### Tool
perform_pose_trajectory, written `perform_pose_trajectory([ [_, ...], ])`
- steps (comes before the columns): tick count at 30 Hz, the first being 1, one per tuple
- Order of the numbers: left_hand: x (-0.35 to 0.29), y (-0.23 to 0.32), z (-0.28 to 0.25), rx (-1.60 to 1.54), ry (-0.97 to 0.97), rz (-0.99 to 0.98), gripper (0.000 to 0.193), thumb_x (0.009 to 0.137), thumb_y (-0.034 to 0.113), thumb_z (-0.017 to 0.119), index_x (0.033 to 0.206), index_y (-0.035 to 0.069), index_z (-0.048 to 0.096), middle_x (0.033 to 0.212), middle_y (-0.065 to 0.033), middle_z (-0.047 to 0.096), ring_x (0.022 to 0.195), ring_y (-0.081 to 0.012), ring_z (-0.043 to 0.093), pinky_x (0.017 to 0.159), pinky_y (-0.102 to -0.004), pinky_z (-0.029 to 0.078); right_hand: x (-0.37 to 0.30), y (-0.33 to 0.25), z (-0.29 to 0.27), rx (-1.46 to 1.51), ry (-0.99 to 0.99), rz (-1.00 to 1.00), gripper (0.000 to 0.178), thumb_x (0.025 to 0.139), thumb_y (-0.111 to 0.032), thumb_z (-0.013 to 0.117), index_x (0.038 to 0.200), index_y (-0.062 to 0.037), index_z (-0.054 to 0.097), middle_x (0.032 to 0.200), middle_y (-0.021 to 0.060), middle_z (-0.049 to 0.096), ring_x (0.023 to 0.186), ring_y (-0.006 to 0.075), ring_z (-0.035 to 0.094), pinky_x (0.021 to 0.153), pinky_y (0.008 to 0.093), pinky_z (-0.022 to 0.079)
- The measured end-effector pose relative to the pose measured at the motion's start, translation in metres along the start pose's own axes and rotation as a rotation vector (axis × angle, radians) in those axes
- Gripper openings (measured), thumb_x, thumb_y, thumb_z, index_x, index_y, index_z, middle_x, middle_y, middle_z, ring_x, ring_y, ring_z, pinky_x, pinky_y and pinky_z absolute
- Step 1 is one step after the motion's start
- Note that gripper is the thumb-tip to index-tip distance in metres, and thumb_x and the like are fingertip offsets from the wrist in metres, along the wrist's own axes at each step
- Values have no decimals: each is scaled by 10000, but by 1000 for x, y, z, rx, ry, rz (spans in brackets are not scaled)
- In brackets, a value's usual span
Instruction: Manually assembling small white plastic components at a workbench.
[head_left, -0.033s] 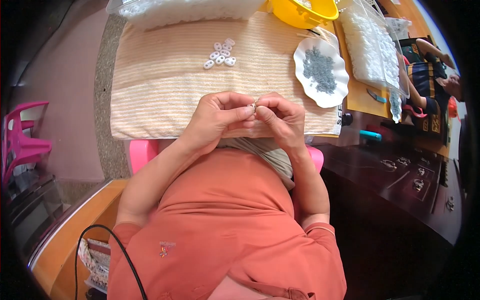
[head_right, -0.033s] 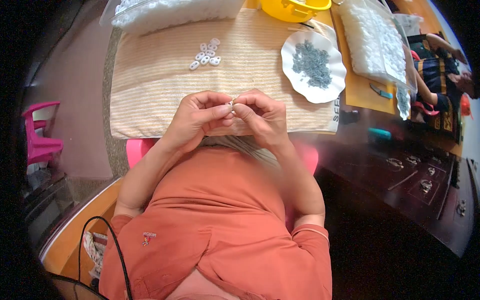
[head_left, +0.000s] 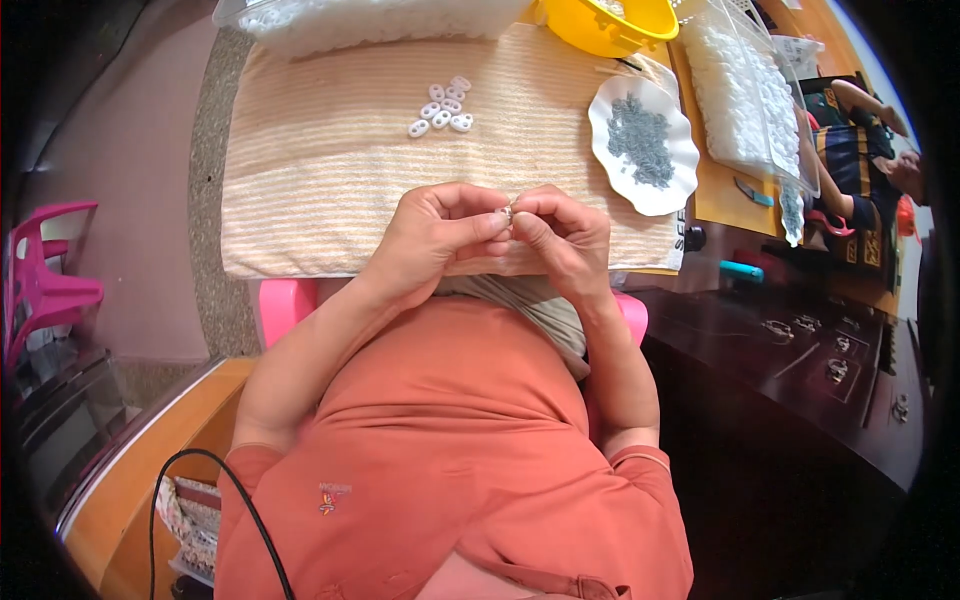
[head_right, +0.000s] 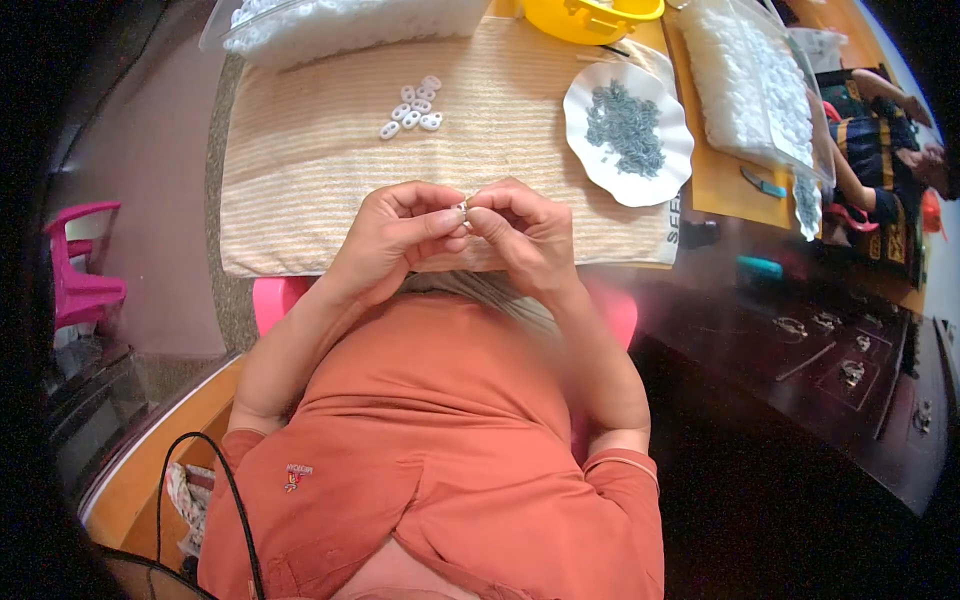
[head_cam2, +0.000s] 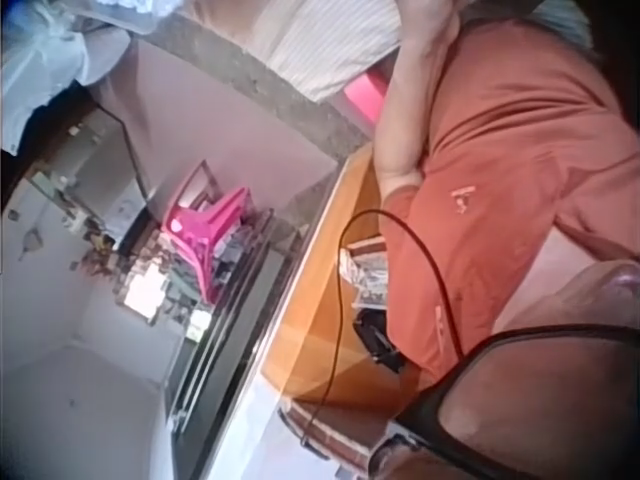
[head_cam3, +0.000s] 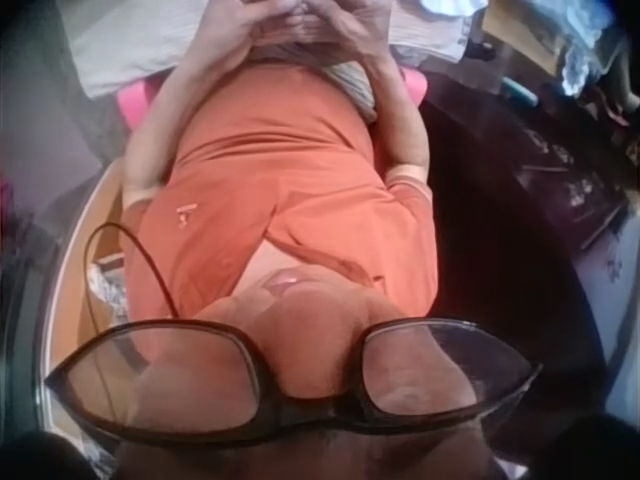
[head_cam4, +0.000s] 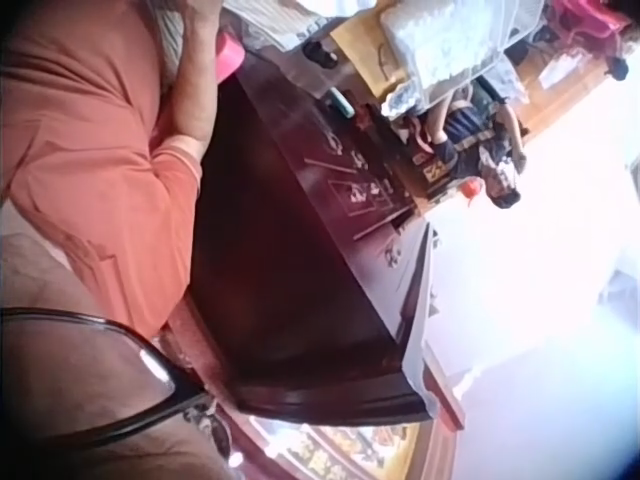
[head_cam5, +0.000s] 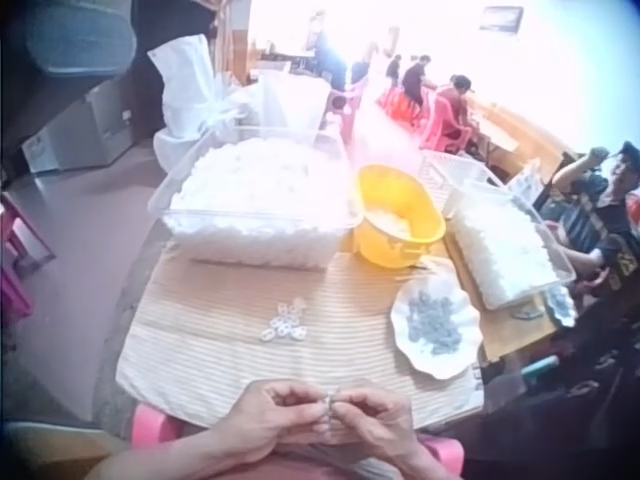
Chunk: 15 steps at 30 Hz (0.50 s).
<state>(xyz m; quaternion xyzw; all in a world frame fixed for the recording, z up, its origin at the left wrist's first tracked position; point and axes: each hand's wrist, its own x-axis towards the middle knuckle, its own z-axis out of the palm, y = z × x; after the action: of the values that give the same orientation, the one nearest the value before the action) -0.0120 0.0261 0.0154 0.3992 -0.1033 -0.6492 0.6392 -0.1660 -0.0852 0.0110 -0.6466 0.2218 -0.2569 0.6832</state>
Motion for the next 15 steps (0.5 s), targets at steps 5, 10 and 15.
perform_pose_trajectory([
  [5, 1, -2, -3, 4, -4, 5, 193, 877, 41, 662, 1060, -14, 634, 923, -88, 679, 821, -133, 665, 745, -250, 576, 0, 4, -1, -68, -23, -43, 98, 894, 28, 616, 982, 42, 658, 955, 78, 639, 854, 121, 603, 762, 234, 489],
  [10, 2, -3, -5, -3, -23, 9, 193, 880, 42, 658, 1063, -14, 634, 929, -89, 678, 827, -135, 664, 754, -253, 577, -1, 11, -4, -93, -43, -56, 125, 915, -5, 613, 1026, 42, 648, 1013, 75, 636, 899, 104, 596, 793, 215, 476],
  [15, 3, -3, -6, -15, 13, 9, 212, 883, 33, 649, 1087, -20, 624, 957, -93, 674, 841, -145, 667, 770, -266, 582, -3, 11, -2, 70, 22, 72, 103, 903, 26, 611, 999, 24, 647, 973, 51, 637, 886, 99, 598, 782, 223, 492],
])
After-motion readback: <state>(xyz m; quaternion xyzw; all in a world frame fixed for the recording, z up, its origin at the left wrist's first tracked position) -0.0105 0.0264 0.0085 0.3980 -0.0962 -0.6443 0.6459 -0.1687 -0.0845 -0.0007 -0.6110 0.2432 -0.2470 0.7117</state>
